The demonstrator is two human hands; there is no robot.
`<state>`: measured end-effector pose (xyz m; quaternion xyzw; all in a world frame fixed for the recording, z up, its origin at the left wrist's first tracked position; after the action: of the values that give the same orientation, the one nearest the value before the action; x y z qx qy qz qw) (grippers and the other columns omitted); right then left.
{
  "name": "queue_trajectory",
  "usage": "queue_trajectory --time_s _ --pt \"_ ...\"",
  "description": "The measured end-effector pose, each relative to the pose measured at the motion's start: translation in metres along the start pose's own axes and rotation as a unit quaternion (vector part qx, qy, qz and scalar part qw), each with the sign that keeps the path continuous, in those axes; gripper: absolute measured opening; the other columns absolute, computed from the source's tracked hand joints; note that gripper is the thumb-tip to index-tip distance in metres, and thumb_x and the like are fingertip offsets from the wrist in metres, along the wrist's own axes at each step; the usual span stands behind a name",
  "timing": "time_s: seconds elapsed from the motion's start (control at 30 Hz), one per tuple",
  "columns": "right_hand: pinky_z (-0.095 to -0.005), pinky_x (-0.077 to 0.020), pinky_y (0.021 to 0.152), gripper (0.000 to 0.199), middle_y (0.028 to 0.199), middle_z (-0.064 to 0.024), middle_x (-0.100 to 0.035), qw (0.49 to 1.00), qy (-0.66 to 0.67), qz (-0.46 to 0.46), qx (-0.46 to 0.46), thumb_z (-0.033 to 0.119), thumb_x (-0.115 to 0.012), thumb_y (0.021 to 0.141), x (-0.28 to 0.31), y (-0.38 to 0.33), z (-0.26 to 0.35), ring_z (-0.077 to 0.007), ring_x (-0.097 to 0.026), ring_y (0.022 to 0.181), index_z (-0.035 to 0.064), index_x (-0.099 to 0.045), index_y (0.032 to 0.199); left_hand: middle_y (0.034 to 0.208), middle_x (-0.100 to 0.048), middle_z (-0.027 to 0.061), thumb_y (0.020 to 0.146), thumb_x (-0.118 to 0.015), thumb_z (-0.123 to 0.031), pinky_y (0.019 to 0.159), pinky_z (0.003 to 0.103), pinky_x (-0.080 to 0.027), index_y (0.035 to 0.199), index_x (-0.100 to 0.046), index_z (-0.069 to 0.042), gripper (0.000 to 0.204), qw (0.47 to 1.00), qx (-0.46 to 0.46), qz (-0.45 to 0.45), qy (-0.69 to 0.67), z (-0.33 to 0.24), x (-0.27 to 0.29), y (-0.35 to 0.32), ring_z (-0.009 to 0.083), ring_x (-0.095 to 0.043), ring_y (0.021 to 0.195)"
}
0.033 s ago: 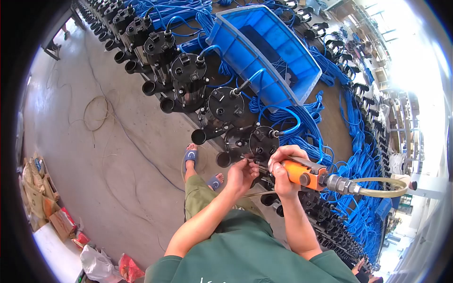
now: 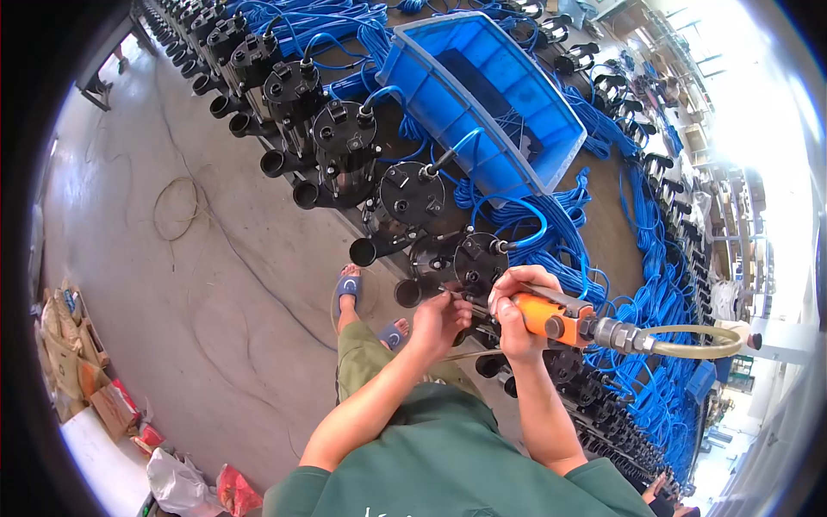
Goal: The person assembles water pumps by inserting metal rods into the base units and using a pneumatic screwdriver to secure components.
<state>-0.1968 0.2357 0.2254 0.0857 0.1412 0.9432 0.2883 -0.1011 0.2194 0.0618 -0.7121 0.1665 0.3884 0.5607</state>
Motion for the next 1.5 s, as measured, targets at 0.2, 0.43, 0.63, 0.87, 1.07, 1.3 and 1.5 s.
queue_trajectory --time_s 0.2,0.43,0.63,0.87,1.07,1.3,1.5 --pt "-0.0278 -0.0532 0.063 0.024 0.094 -0.0131 -0.06 0.998 0.035 0.042 0.027 -0.006 -0.06 0.084 0.005 0.003 -0.004 -0.0164 -0.06 0.072 -0.0001 -0.055 0.107 0.107 -0.067 0.0187 0.076 -0.084 -0.017 0.088 0.042 -0.055 0.132 -0.052 0.001 0.067 0.715 -0.399 -0.107 0.564 -0.033 0.013 -0.026 0.0335 -0.068 0.095" --pt "-0.0258 -0.0498 0.061 0.033 0.1 -0.0129 -0.064 0.997 0.066 0.022 -0.027 -0.003 -0.057 0.086 -0.009 0.007 0.015 -0.0147 -0.06 0.07 -0.0006 -0.054 0.119 0.145 -0.048 0.0279 0.064 -0.092 -0.026 0.111 0.045 -0.043 0.152 -0.027 0.005 0.114 0.589 -0.456 0.008 0.667 -0.066 0.0 0.006 0.0426 -0.049 0.134" --pt "-0.027 -0.0531 0.071 0.032 0.098 -0.0098 -0.064 0.995 0.026 0.086 0.036 -0.004 -0.059 0.087 -0.04 0.043 0.007 -0.0128 -0.062 0.078 0.0015 -0.055 0.118 0.136 -0.055 0.0273 0.067 -0.089 -0.023 0.096 0.046 -0.052 0.149 -0.032 0.003 0.103 0.593 -0.453 0.013 0.666 -0.066 0.008 0.013 0.0439 -0.059 0.12" --pt "-0.027 -0.056 0.069 0.016 0.082 -0.006 -0.07 0.996 0.082 -0.025 0.005 -0.006 -0.065 0.077 -0.057 0.057 -0.003 -0.0112 -0.068 0.074 -0.0018 -0.068 0.092 0.121 -0.065 0.023 0.072 -0.086 -0.026 0.085 0.048 -0.056 0.149 -0.035 -0.005 0.095 0.576 -0.42 0.034 0.7 -0.066 0.005 0.015 0.0422 -0.067 0.106" --pt "-0.0326 -0.0523 0.061 0.021 0.076 -0.0105 -0.067 0.994 0.008 -0.018 0.106 0.003 -0.072 0.068 -0.067 0.067 -0.016 -0.0267 -0.067 0.065 0.0036 -0.069 0.089 0.119 -0.066 0.0216 0.081 -0.077 -0.029 0.088 0.048 -0.051 0.13 -0.059 -0.006 0.056 0.509 -0.461 0.023 0.727 -0.076 0.031 0.033 0.0373 -0.065 0.111" --pt "-0.0327 -0.0543 0.066 0.012 0.083 -0.0124 -0.071 0.987 0.023 -0.087 0.136 0.003 -0.073 0.069 -0.031 0.056 0.029 -0.0263 -0.069 0.071 0.0059 -0.068 0.079 0.128 -0.06 0.0216 0.084 -0.078 -0.028 0.096 0.046 -0.05 0.139 -0.049 -0.001 0.067 0.495 -0.494 0.063 0.712 -0.059 0.01 0.027 0.0368 -0.06 0.12" --pt "-0.0243 -0.0522 0.068 0.02 0.085 -0.0048 -0.069 0.97 0.094 -0.215 0.065 -0.005 -0.064 0.079 0.041 0.052 0.046 -0.0085 -0.065 0.078 -0.0016 -0.068 0.098 0.105 -0.068 0.0215 0.07 -0.09 -0.03 0.079 0.047 -0.057 0.126 -0.048 0.0 0.076 0.564 -0.48 -0.012 0.672 -0.055 0.003 0.017 0.0398 -0.07 0.093"
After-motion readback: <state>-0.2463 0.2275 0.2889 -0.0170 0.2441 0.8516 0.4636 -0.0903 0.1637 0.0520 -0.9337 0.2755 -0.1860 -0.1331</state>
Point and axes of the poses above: each hand's wrist, its own y-axis towards the middle knuckle, its own x-axis out of the back of the hand, z = x × y, the point moved 1 cm from there along y, towards the middle knuckle
